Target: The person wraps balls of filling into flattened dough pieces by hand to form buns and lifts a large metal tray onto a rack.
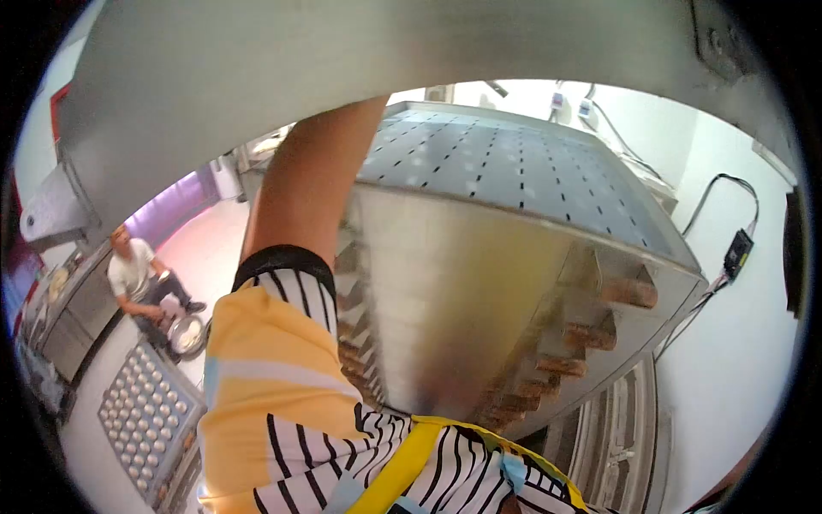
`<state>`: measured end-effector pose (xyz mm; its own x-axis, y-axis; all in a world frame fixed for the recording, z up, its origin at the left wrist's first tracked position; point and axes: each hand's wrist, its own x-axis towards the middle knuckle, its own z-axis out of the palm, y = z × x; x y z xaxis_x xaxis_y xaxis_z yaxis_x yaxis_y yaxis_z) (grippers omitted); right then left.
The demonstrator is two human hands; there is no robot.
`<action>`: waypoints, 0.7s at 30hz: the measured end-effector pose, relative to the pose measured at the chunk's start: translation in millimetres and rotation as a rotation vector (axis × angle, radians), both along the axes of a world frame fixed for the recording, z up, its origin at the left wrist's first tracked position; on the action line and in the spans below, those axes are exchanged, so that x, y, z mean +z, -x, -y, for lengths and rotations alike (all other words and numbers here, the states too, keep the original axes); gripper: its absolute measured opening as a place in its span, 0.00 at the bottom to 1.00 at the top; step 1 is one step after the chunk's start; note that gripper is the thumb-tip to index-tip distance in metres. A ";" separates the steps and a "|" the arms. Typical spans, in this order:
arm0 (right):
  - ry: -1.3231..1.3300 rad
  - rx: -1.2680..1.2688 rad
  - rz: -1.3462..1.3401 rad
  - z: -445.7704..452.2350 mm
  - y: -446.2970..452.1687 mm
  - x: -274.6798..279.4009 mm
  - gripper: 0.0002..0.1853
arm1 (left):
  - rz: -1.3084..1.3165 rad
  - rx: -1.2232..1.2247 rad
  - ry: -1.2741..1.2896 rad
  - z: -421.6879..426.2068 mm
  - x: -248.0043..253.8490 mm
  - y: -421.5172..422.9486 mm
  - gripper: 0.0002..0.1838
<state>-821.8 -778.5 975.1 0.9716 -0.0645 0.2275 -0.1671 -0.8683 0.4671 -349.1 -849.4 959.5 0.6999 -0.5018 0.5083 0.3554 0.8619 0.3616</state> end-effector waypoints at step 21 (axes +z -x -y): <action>0.009 0.604 -0.682 -346.2 -90.2 -12.4 0.18 | -0.491 0.966 -0.318 -772.3 -312.0 248.2 0.32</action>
<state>-731.6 -432.3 962.6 0.7634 0.4982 -0.4111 0.6301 -0.7143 0.3045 -597.3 -77.1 647.5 0.9537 0.3001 0.0172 -0.2461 0.7465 0.6182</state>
